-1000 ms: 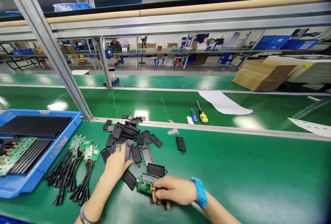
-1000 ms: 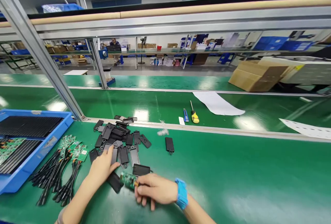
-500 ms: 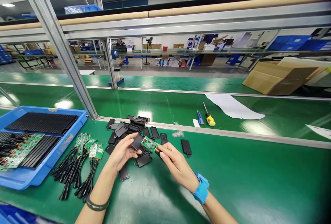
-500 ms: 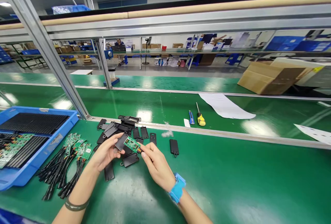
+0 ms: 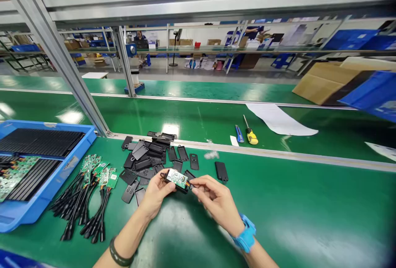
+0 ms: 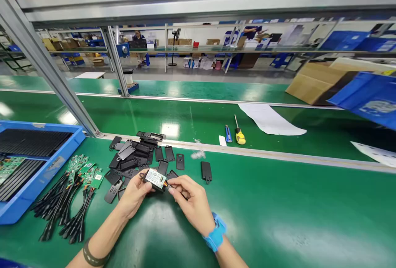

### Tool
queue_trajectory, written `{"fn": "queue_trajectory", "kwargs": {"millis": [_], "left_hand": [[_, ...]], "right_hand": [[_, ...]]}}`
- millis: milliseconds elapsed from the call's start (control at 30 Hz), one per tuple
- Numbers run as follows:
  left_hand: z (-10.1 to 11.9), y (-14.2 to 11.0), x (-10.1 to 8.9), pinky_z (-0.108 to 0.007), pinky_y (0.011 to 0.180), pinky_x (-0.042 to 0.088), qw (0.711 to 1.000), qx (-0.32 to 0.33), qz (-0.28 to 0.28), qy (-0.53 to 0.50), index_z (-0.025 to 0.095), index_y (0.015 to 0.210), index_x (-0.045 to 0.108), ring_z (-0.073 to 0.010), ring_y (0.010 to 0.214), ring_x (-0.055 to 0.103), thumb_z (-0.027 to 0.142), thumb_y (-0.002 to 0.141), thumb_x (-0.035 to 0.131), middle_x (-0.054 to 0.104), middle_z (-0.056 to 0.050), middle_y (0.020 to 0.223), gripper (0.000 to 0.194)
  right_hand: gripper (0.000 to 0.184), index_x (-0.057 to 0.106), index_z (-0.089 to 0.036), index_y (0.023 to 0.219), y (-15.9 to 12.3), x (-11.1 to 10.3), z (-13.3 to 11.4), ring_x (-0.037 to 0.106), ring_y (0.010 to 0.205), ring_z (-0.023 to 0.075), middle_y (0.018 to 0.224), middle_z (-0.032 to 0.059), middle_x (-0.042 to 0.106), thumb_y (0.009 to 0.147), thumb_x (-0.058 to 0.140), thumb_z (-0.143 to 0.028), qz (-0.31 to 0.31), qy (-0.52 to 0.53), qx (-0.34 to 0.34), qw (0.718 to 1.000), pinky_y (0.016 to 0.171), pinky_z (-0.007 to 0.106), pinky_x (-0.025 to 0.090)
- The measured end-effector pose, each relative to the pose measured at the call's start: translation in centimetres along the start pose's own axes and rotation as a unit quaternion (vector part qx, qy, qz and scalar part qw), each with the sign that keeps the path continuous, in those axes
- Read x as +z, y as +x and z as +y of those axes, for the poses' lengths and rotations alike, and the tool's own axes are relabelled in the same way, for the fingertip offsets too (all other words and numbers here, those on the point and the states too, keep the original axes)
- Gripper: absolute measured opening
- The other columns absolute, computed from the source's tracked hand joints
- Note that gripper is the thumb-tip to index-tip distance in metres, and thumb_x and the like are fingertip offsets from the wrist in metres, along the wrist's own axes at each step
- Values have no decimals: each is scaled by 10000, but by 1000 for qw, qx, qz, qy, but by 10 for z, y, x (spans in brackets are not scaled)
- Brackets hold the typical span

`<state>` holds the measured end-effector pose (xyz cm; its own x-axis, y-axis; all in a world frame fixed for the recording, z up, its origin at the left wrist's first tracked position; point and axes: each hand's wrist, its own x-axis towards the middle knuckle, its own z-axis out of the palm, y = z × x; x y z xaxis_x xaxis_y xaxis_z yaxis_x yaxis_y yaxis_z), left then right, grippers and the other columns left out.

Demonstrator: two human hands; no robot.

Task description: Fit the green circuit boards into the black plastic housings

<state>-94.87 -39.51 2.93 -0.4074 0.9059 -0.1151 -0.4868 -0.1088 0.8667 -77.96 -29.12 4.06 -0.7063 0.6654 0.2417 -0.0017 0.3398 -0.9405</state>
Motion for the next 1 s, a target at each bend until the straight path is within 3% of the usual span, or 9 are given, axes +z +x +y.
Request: {"fn": "queue_trajectory", "kwargs": {"millis": [100,367,567,733,867,1000], "left_hand": [[-3,-2,4,-320,850,477,999,-14,-20,-29,177,1157,606,-222,983,570,281,782,739,609,-102,1092,412],[-1,-6,9,-375,900,471,997,-24,-62,-42,203,1272,516,-244,1045,570,237,846,662,572,-118,1192,451],[-13,-6,14,-367,864,486,1000,-5,0,-31,148,1157,534,-279,1081,580,298,885,607,633,-144,1107,319],[-21,-3,15,-333,767,514,997,11,71,15,151,1073,490,-260,963,641,344,879,610,675,-137,999,299],[-24,-4,16,-326,739,522,995,35,73,59,165,1065,457,-258,949,649,371,886,590,673,-145,1009,304],[-25,-7,19,-372,835,505,990,69,71,97,184,1099,429,-250,989,637,379,908,549,661,-138,1060,298]], "right_hand": [[170,666,-179,966,-2,-2,-1,534,552,102,869,65,576,883,575,-296,22,18,4,1000,436,209,419],[139,675,-203,971,-4,6,9,552,609,116,889,62,587,887,576,-254,7,-36,-15,999,472,211,455],[150,658,-210,989,-8,20,12,583,652,131,884,59,593,901,542,-245,-2,-67,-48,997,505,216,470],[118,558,-193,916,-8,28,16,562,564,129,735,13,583,863,585,-295,-5,-58,54,997,502,224,450],[205,538,-187,767,-5,28,18,543,482,120,564,-29,538,892,533,-349,-81,-67,120,987,490,217,400],[245,541,-183,682,-3,26,15,528,476,122,516,-32,529,870,556,-341,-73,-98,125,985,492,216,369]]}}
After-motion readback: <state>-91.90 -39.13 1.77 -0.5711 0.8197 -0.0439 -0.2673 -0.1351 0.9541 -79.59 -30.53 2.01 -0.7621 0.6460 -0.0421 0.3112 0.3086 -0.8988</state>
